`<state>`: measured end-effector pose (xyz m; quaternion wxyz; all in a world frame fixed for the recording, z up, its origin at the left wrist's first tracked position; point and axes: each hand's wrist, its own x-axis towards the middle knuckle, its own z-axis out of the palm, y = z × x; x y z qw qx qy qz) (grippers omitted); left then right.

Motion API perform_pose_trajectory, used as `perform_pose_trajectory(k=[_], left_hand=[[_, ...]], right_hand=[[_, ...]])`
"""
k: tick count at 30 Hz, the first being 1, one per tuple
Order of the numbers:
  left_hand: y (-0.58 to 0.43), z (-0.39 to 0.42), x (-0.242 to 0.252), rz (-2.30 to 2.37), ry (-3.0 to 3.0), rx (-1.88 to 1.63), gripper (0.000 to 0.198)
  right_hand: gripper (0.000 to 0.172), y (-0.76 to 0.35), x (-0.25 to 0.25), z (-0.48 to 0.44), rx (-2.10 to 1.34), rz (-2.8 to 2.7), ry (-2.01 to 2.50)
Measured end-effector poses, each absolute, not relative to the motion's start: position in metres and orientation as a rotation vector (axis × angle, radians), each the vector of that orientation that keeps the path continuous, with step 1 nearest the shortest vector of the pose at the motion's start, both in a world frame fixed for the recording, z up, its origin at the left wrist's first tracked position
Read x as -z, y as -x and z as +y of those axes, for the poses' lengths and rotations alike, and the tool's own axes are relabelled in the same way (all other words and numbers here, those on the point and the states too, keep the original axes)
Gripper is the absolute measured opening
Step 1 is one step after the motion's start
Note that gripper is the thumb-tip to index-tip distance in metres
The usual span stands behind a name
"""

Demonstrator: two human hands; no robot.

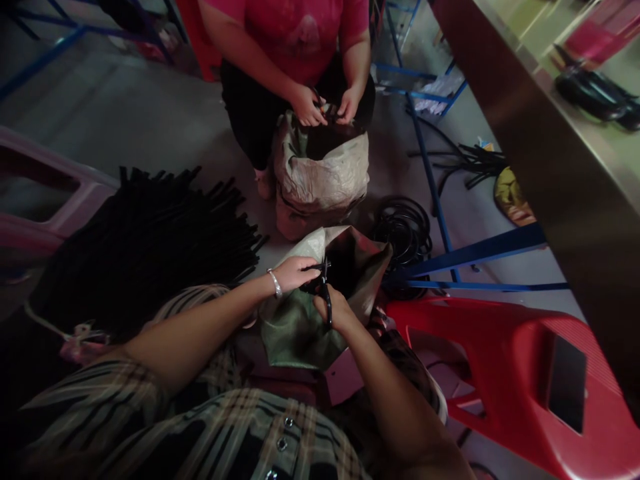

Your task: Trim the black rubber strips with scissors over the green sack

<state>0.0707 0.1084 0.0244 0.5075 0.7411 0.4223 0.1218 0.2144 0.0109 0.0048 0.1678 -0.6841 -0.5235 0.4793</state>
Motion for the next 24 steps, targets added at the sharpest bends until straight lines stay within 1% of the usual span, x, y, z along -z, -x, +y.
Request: perform_pose_trajectory(k=[3, 7, 12, 18, 24], left_hand=[[-0.071, 0.108, -0.025, 1.026, -1.814, -0.29, 0.025], [-0.071, 0.11, -0.027, 1.038, -1.889, -0.296, 0.025], [-0.069, 0.113, -0.026, 1.054, -1.963, -0.225, 0.025], [-0.067, 0.114, -0.009, 1.049, -2.005, -0.11, 0.026], [-0.068, 0.112, 0.002, 1.071, -1.993, 0.045, 0.025]], right_hand=[[0.027, -0.214, -0.004, 0.012, -1.335, -1.505, 1.953], [0.016, -0.212, -0.005, 0.009, -1.278, -1.551, 1.927], [0.017, -0.204, -0.003, 0.001, -1.172, -1.536, 1.963], [0.018, -0.192, 0.022, -0.006, -1.416, -1.243, 1.981], [0.016, -0.184, 0.035, -0.015, -1.474, -1.152, 2.021]])
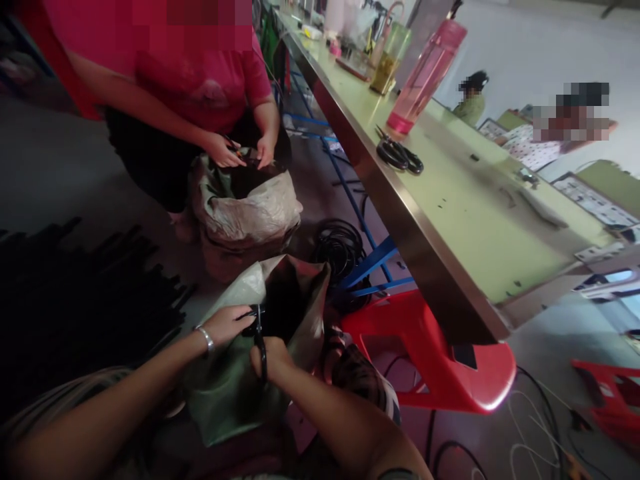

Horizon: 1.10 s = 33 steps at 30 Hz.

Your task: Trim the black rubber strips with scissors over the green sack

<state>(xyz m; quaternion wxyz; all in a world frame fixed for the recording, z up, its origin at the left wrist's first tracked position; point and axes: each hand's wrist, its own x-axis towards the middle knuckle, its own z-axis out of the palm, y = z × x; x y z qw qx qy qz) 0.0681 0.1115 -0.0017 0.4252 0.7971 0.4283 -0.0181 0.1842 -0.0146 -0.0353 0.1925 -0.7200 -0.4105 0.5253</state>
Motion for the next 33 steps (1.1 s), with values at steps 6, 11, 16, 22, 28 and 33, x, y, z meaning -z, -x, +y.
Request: perform_pose_trajectory(k=[6, 11, 16, 22, 28, 33], left_hand=[[-0.069, 0.108, 0.006, 1.086, -2.023, 0.135, 0.025], [-0.068, 0.105, 0.009, 1.057, -2.016, 0.167, 0.025], [-0.069, 0.1, 0.01, 1.038, -2.004, 0.189, 0.024], [-0.07, 0.096, 0.005, 1.034, -1.979, 0.23, 0.025], [-0.072, 0.096, 0.009, 1.037, -2.053, 0.284, 0.023], [-0.072, 0.097, 0.008, 1.046, -2.067, 0.245, 0.023]], right_hand=[[0.016, -0.175, 0.042, -0.02, -1.498, -1.057, 2.08], [0.015, -0.175, 0.042, -0.025, -1.585, -0.977, 2.095], [0.015, -0.175, 0.036, -0.034, -1.682, -0.857, 2.083], [0.023, -0.176, 0.015, -0.037, -1.72, -0.832, 2.018], [0.022, -0.174, 0.012, -0.038, -1.707, -0.776, 2.039], [0.022, -0.175, 0.018, -0.041, -1.687, -0.8, 2.08]])
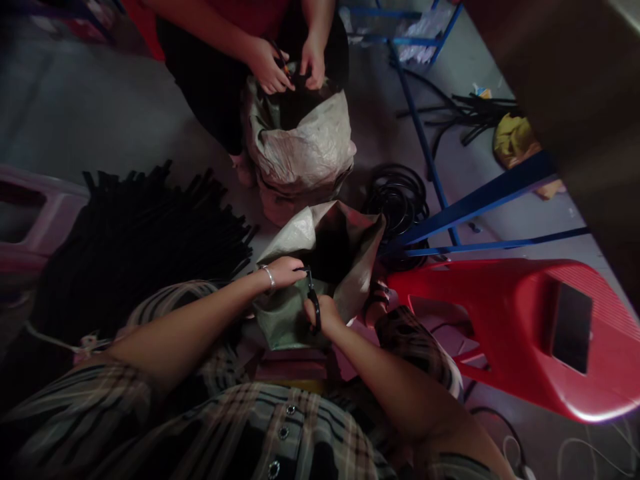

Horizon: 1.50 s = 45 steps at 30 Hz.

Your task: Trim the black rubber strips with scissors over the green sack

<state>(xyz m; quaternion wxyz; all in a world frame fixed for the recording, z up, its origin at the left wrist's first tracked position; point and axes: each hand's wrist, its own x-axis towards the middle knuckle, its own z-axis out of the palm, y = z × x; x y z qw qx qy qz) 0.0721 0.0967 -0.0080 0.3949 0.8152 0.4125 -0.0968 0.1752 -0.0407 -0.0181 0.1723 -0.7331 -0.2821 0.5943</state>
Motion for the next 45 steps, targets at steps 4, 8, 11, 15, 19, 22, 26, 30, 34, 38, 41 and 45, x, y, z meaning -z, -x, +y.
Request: perform_pose_trajectory(k=[4, 8, 11, 15, 19, 22, 26, 30, 34, 38, 41, 45], left_hand=[[-0.071, 0.099, 0.002, 1.077, -1.939, 0.181, 0.02], [-0.07, 0.104, 0.0, 1.133, -1.795, 0.09, 0.019], [-0.068, 0.108, -0.001, 1.169, -1.698, -0.001, 0.021], [-0.069, 0.109, -0.005, 1.148, -1.601, -0.1, 0.018], [-0.072, 0.107, -0.009, 1.131, -1.512, -0.141, 0.017], [-0.074, 0.104, -0.01, 1.102, -1.461, -0.138, 0.016], [-0.075, 0.101, -0.007, 1.077, -1.461, -0.124, 0.016], [-0.074, 0.099, -0.004, 1.048, -1.516, -0.101, 0.015], [-0.073, 0.097, -0.004, 1.029, -1.567, -0.076, 0.013], [-0.073, 0.097, -0.007, 1.04, -1.667, -0.056, 0.017], [-0.072, 0.1, -0.007, 1.065, -1.834, -0.055, 0.022], [-0.065, 0.106, -0.006, 1.105, -2.061, -0.071, 0.031]], right_hand=[[0.017, -0.182, 0.022, -0.041, -1.663, -0.89, 2.027], [0.011, -0.189, 0.025, -0.037, -1.617, -0.933, 2.071], [0.012, -0.192, 0.025, -0.033, -1.453, -1.096, 2.151], [0.019, -0.193, 0.02, -0.03, -1.32, -1.249, 2.162], [0.023, -0.193, 0.018, -0.029, -1.313, -1.341, 2.197], [0.022, -0.194, 0.021, -0.027, -1.318, -1.411, 2.174], [0.02, -0.197, 0.025, -0.026, -1.28, -1.511, 2.13], [0.018, -0.196, 0.021, -0.023, -1.317, -1.502, 2.118], [0.014, -0.195, 0.016, -0.022, -1.338, -1.433, 2.135], [0.013, -0.193, 0.017, -0.026, -1.346, -1.366, 2.139], [0.016, -0.192, 0.019, -0.029, -1.368, -1.287, 2.082], [0.014, -0.192, 0.018, -0.026, -1.469, -1.004, 2.107]])
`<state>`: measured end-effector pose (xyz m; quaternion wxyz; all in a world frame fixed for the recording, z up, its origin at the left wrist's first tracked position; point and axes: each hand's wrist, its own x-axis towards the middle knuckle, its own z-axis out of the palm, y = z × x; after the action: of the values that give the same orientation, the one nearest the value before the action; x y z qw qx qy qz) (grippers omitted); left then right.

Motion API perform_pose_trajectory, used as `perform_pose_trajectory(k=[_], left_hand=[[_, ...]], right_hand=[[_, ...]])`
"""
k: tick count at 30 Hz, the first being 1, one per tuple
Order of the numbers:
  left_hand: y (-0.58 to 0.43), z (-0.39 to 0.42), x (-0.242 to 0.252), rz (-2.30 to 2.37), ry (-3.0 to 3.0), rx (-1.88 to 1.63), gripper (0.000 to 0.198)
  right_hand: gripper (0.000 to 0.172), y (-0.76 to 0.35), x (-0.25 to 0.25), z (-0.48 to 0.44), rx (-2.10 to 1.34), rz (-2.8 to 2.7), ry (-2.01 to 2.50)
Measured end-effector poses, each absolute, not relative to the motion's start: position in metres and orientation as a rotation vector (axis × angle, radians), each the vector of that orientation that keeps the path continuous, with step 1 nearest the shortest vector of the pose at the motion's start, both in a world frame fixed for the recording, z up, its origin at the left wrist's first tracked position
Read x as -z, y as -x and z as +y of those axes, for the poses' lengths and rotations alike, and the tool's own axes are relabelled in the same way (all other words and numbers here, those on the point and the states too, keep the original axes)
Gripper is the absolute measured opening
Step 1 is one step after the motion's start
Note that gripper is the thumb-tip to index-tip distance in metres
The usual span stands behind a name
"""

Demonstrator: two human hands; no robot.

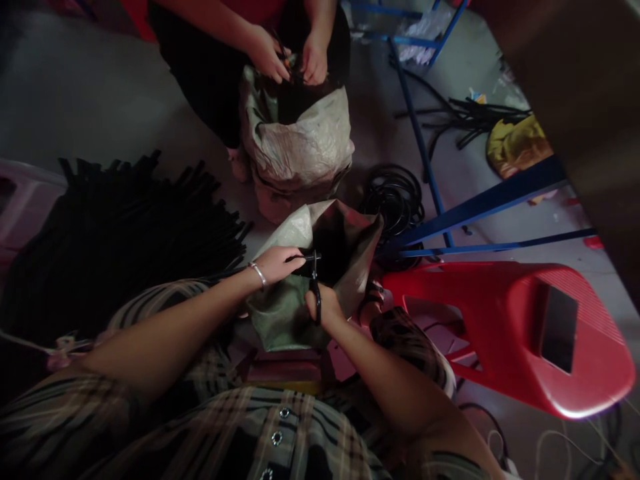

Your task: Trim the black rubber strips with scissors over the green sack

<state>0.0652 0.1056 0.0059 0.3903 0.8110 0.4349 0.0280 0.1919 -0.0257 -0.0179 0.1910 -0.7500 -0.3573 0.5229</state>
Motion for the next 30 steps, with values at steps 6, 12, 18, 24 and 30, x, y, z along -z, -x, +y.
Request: perform_pose_trajectory(k=[6, 12, 18, 24, 30], left_hand=[[-0.06, 0.11, -0.002, 1.083, -2.131, -0.01, 0.036], [-0.064, 0.107, -0.005, 1.06, -2.13, 0.011, 0.033], [-0.065, 0.105, -0.008, 0.964, -2.115, 0.042, 0.031], [-0.065, 0.106, -0.003, 1.066, -2.075, -0.016, 0.034], [-0.067, 0.105, -0.003, 1.12, -2.035, 0.004, 0.033]], right_hand=[[0.014, -0.193, 0.019, -0.023, -1.544, -0.73, 2.041], [0.017, -0.193, 0.023, -0.023, -1.552, -0.796, 2.04], [0.018, -0.201, 0.022, -0.021, -1.475, -0.918, 2.059], [0.017, -0.201, 0.026, -0.024, -1.59, -0.792, 2.027], [0.015, -0.192, 0.026, -0.027, -1.594, -0.652, 2.02]])
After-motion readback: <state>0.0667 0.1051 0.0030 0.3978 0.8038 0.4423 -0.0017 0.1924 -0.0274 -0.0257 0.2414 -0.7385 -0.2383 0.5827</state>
